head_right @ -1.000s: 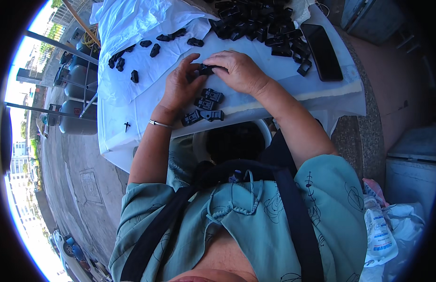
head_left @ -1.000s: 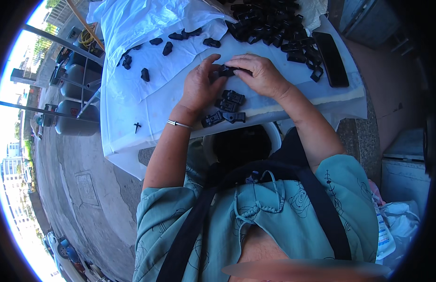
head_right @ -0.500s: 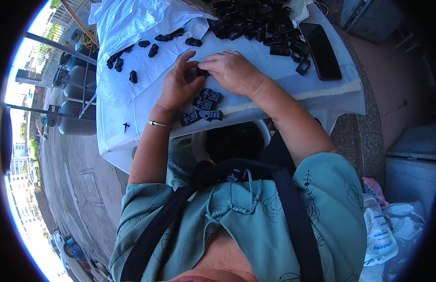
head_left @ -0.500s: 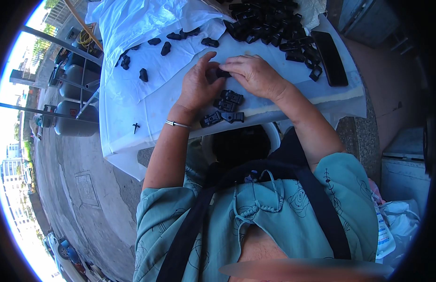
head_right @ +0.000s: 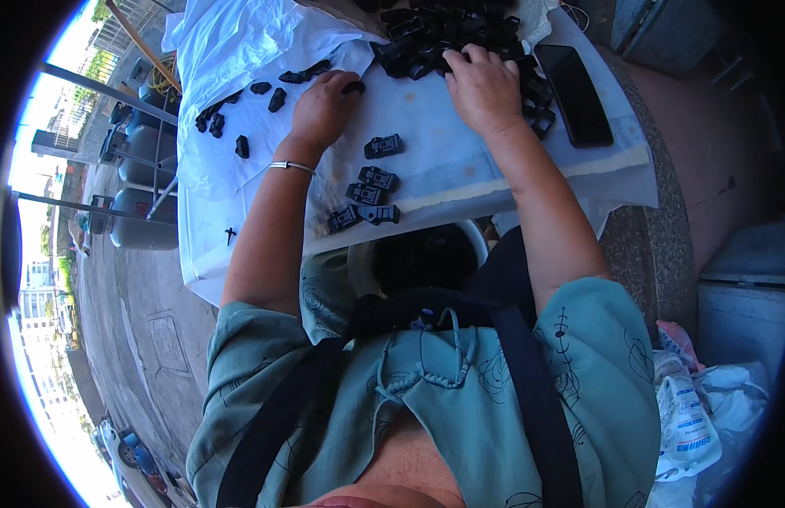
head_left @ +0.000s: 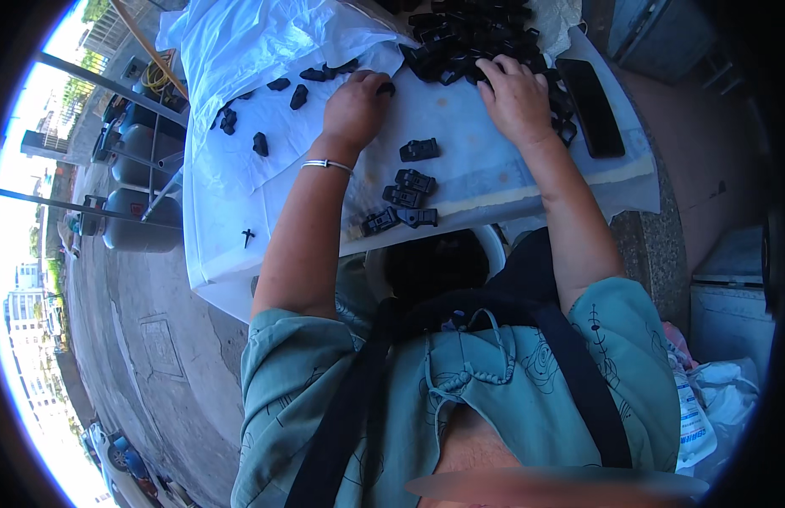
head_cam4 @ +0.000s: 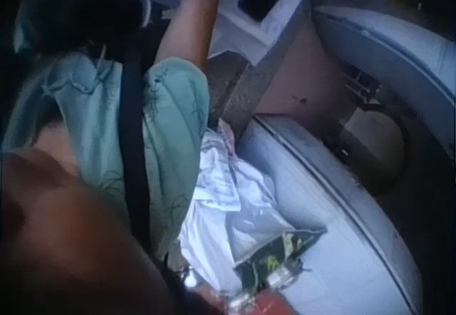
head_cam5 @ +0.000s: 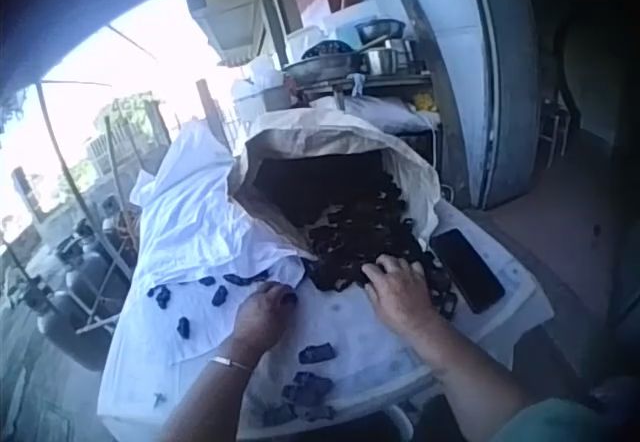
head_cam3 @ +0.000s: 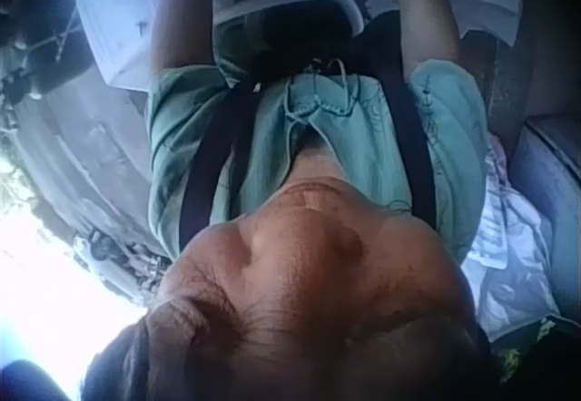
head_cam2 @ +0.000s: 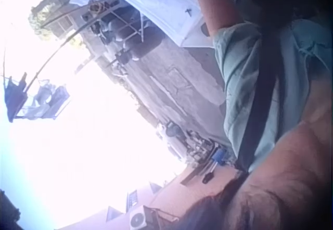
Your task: Assembling or sorting small black plastic components at a workbench.
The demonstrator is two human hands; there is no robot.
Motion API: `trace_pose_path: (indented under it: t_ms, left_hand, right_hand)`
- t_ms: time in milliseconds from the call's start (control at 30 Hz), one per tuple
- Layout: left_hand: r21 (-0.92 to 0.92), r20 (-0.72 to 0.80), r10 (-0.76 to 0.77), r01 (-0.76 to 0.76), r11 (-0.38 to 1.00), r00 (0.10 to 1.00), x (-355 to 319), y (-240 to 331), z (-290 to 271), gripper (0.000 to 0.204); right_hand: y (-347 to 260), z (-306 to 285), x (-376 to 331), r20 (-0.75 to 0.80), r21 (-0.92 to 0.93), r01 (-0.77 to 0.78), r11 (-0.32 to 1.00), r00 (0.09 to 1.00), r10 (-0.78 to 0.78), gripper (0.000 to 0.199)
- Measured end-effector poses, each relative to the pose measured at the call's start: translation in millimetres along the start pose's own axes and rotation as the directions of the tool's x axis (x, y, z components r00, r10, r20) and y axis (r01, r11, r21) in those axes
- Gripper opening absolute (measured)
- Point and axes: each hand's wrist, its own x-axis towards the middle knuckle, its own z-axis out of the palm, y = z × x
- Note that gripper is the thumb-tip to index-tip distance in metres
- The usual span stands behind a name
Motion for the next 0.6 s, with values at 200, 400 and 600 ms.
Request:
trace_pose_path:
  t_ms: [200,400,600]
  left_hand:
    - [-0.153,0.065,0.078,-0.068,0.986,0.995,-22,19,-8,0.014]
    - [-0.248,0.011,0.238,-0.228,0.941,0.971,-38,29,-14,0.018]
    - [-0.321,0.034,0.029,-0.016,0.947,0.999,-46,27,-12,0.042]
  right_hand:
    - [-27,-27,-10,0.350,0.132,0.081,0.988,0.929,-0.123,0.030]
    - [-13,-33,-16,0.448,0.479,-0.151,0.865,0.889,-0.093,0.027]
    - [-6,-31,-8,0.562,0.443,0.040,0.896,0.766,-0.312,0.035]
